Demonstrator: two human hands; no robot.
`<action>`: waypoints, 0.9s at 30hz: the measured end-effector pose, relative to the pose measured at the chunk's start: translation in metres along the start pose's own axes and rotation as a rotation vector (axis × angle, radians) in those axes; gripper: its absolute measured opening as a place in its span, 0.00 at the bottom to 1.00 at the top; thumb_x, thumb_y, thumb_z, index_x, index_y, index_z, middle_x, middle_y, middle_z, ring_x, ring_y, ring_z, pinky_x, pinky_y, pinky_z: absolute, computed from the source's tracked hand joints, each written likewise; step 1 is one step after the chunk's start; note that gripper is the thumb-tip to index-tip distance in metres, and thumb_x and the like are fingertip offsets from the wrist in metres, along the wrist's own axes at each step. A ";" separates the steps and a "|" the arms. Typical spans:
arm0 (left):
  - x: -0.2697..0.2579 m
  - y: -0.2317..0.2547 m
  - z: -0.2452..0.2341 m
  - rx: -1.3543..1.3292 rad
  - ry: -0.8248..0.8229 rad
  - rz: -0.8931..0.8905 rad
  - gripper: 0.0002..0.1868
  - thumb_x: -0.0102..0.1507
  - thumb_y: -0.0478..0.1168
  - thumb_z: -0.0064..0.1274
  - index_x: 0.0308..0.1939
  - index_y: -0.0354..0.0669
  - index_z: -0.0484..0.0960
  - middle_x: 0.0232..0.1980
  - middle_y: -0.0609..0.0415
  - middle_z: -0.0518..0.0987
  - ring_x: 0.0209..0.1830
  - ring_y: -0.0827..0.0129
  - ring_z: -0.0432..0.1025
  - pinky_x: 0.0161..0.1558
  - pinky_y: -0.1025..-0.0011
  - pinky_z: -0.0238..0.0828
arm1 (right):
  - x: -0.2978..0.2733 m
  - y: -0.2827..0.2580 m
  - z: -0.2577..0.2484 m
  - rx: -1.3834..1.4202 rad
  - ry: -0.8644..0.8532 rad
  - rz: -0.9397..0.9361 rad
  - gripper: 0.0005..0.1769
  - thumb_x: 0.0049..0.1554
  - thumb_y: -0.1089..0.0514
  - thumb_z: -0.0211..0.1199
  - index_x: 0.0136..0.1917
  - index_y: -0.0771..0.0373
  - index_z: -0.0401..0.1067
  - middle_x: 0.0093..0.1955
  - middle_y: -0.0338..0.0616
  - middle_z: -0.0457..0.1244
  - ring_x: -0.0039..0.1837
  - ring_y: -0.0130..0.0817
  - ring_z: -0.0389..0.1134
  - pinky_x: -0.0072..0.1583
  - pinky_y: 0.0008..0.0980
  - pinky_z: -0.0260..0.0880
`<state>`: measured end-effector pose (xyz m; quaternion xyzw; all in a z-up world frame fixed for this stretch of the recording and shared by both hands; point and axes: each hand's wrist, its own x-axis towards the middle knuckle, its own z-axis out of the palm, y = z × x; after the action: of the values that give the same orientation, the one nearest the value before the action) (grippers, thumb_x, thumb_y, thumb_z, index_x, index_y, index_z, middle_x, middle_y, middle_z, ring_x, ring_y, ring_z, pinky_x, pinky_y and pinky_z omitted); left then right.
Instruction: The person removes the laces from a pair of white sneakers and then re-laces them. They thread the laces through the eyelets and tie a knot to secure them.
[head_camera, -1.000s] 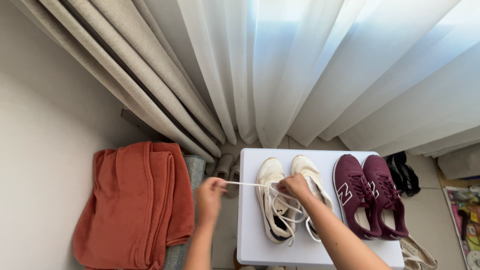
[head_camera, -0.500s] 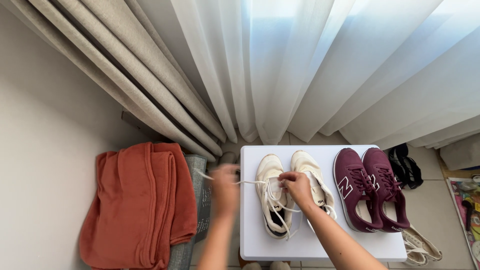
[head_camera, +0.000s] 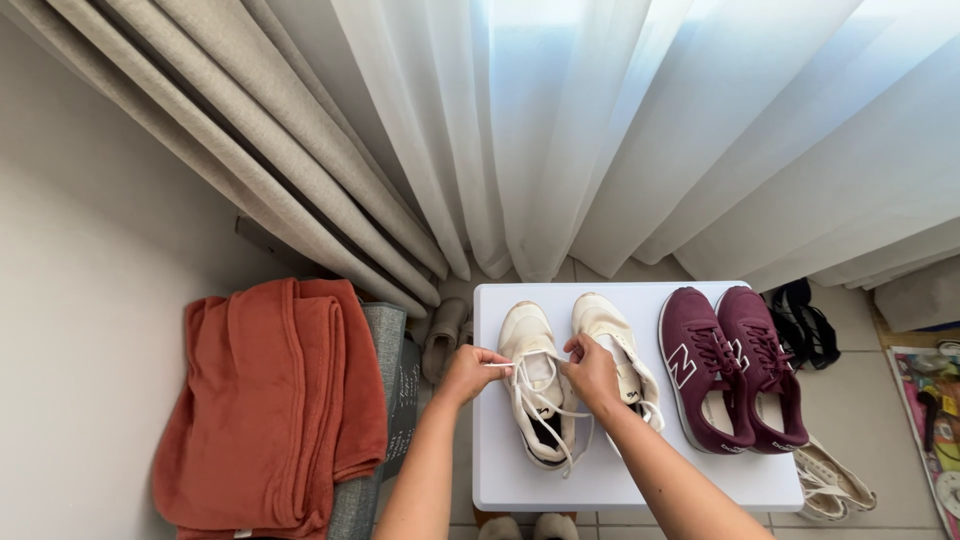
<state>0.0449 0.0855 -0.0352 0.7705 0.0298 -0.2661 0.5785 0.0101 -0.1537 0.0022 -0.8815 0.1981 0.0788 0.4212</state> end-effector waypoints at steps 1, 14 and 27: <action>-0.003 0.000 -0.004 0.010 0.035 0.024 0.12 0.55 0.41 0.68 0.39 0.40 0.91 0.34 0.55 0.88 0.33 0.77 0.78 0.39 0.74 0.74 | 0.000 0.001 0.002 0.005 0.016 0.005 0.14 0.45 0.64 0.67 0.47 0.64 0.75 0.35 0.44 0.68 0.39 0.37 0.69 0.45 0.36 0.69; -0.049 0.033 -0.024 0.355 0.153 -0.197 0.07 0.62 0.42 0.59 0.39 0.44 0.88 0.37 0.52 0.85 0.36 0.66 0.78 0.42 0.66 0.73 | 0.004 0.002 -0.003 -0.073 0.064 0.024 0.11 0.46 0.66 0.65 0.45 0.61 0.77 0.36 0.46 0.69 0.41 0.41 0.71 0.48 0.39 0.70; -0.030 0.062 0.070 0.179 0.338 0.223 0.12 0.57 0.34 0.58 0.44 0.35 0.82 0.43 0.46 0.78 0.45 0.55 0.74 0.49 0.63 0.72 | -0.035 -0.047 0.012 -0.432 0.120 -0.260 0.07 0.49 0.56 0.71 0.38 0.62 0.81 0.54 0.48 0.62 0.60 0.47 0.61 0.59 0.46 0.62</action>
<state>0.0152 0.0094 0.0193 0.8509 0.0174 -0.0689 0.5206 -0.0021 -0.1078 0.0382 -0.9722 0.0862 0.0123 0.2173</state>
